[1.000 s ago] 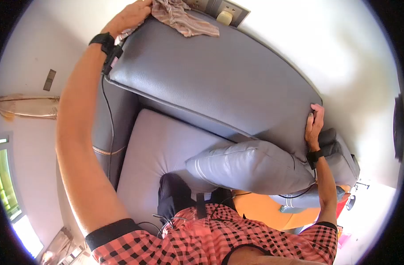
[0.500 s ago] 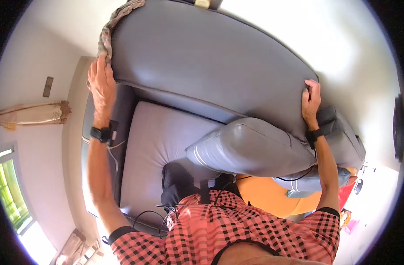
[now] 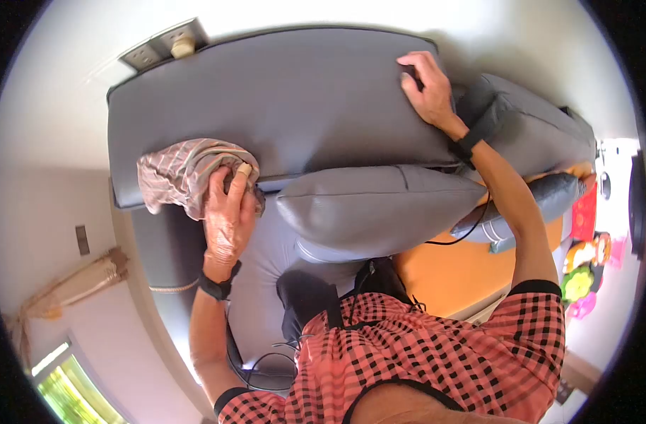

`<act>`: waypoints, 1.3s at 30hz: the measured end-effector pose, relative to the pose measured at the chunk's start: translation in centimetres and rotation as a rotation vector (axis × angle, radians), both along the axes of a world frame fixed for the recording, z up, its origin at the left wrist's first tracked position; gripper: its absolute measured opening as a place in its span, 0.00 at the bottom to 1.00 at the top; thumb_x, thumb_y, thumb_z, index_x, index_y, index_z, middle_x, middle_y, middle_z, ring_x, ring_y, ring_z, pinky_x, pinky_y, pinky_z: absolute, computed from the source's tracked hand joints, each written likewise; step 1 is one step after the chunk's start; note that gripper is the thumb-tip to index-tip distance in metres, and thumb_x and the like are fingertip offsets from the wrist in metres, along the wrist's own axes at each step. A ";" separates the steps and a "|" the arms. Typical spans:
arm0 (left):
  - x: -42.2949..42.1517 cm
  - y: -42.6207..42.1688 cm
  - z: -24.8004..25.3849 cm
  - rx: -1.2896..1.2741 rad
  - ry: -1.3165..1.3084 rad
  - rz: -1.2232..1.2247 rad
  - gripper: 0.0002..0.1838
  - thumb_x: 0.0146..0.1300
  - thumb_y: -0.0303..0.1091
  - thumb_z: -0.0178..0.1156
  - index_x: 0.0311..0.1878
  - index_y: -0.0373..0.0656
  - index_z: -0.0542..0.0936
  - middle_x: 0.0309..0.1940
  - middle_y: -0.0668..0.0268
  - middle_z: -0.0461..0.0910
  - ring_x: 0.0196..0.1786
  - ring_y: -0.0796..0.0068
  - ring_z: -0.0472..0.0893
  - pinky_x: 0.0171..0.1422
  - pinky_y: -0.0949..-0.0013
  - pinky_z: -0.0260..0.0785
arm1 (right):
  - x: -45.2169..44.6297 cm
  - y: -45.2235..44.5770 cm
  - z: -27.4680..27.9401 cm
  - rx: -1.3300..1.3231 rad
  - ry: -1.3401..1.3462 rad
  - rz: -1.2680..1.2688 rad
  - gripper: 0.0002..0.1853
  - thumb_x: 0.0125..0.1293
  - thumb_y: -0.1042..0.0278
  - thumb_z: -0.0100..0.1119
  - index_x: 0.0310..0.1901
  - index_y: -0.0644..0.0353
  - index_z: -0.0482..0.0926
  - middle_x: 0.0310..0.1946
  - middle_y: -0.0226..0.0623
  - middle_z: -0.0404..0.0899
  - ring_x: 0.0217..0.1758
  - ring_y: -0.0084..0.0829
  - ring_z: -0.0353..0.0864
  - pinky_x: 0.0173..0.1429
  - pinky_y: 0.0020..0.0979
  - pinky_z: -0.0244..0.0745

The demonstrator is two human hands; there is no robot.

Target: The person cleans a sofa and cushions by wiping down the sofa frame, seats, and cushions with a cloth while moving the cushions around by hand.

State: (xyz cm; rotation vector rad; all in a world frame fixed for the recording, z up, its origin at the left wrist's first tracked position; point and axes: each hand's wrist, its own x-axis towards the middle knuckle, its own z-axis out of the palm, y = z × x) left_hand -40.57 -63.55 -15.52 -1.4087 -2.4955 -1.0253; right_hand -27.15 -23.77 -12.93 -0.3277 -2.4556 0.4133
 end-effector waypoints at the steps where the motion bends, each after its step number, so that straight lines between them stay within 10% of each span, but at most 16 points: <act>1: -1.0 0.3 1.1 -0.024 -0.020 -0.066 0.22 0.58 0.23 0.59 0.58 0.40 0.76 0.52 0.50 0.71 0.54 0.47 0.73 0.59 0.50 0.66 | 0.0 0.0 0.0 0.006 0.000 -0.002 0.13 0.60 0.67 0.58 0.47 0.54 0.76 0.45 0.36 0.77 0.43 0.39 0.80 0.45 0.36 0.75; 18: -12.8 10.7 4.0 -0.083 0.187 -0.123 0.19 0.71 0.28 0.47 0.64 0.35 0.71 0.54 0.47 0.77 0.59 0.47 0.75 0.64 0.56 0.66 | 0.7 0.7 -0.3 -0.014 0.008 0.008 0.14 0.61 0.67 0.59 0.49 0.52 0.76 0.47 0.35 0.76 0.44 0.39 0.80 0.48 0.35 0.75; 25: -17.7 19.1 3.4 -0.558 0.286 -0.044 0.16 0.68 0.30 0.47 0.56 0.38 0.75 0.47 0.48 0.79 0.53 0.47 0.77 0.57 0.53 0.70 | 0.8 1.3 -0.8 -0.041 0.025 0.041 0.14 0.61 0.65 0.60 0.48 0.50 0.72 0.45 0.33 0.74 0.45 0.41 0.79 0.44 0.39 0.75; 39: -0.5 26.4 9.3 -0.265 -0.494 -0.640 0.19 0.70 0.32 0.49 0.62 0.41 0.73 0.50 0.61 0.80 0.51 0.69 0.78 0.57 0.67 0.69 | 0.5 1.6 -0.8 -0.089 0.169 0.070 0.08 0.60 0.66 0.59 0.39 0.56 0.72 0.35 0.39 0.74 0.37 0.45 0.79 0.39 0.40 0.75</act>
